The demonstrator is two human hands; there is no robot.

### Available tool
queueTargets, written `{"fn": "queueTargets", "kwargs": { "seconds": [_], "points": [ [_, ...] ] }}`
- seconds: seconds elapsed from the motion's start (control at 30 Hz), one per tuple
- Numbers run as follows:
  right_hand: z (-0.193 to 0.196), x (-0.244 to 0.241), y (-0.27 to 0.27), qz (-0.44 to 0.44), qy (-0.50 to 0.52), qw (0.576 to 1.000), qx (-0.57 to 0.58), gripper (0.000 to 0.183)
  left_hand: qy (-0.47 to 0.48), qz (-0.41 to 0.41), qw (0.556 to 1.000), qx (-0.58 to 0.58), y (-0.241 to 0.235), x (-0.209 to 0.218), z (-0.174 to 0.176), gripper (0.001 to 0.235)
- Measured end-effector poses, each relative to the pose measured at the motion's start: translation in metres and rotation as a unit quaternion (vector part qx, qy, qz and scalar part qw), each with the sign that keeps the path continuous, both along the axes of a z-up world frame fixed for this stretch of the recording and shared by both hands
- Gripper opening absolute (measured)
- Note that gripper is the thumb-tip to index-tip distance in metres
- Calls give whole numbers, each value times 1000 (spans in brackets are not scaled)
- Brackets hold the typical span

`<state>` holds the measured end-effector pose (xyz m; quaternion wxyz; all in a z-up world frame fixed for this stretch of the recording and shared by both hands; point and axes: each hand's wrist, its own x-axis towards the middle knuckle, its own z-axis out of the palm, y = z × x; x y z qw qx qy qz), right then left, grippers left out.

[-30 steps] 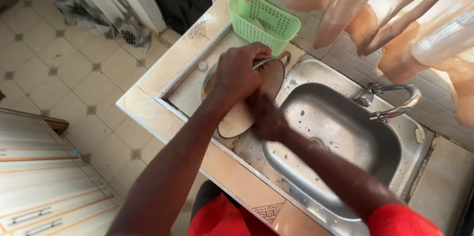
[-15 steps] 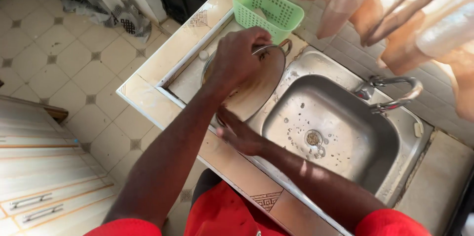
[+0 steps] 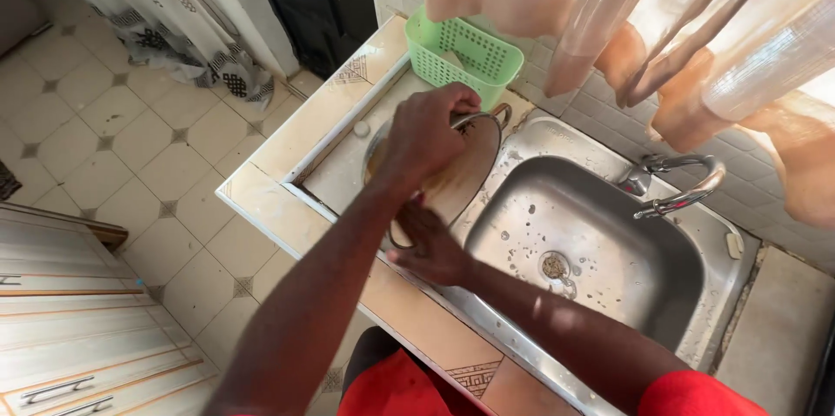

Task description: Washing a plate and scrubbing a pot in a kitchen sink

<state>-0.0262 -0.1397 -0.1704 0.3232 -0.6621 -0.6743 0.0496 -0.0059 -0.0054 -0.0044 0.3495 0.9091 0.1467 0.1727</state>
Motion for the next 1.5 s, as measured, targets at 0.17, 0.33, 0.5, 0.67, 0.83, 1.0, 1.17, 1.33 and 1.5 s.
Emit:
{"fn": "queueTargets", "kwargs": {
  "seconds": [0.17, 0.33, 0.5, 0.67, 0.83, 1.0, 1.17, 1.33, 1.5],
  "points": [
    [59, -34, 4, 63, 392, 917, -28, 73, -32, -2, 999, 4, 0, 1, -3, 46],
    [38, -29, 1, -3, 202, 979, 11, 73, -51, 20, 998, -36, -2, -18, 8, 52],
    [78, -54, -5, 37, 468, 883, 19, 70, -54, 9, 998, -13, 9, -21, 1, 50],
    [32, -58, -8, -27, 486, 873, 22, 59, -46, 25, 998, -32, 18, -42, 13, 55],
    [60, -75, 1, -97, 151, 984, 9, 51, -33, 40, 998, -26, 30, -54, 5, 59],
    [51, -53, -1, -45, -85, 993, 67, 46, -22, 30, 998, -42, 55, -62, -4, 67],
    [51, -47, -4, 5, -207, 975, 79, 34, 94, -66, 993, -25, 49, -57, 38, 70],
    [17, -7, -13, 28, -266, 954, 134, 30, 14, -66, 996, -55, 74, -41, -9, 63],
    [-15, 55, -45, 31, -278, 951, 134, 29, -81, -37, 990, -109, 62, -42, -39, 41]
  ]
}}
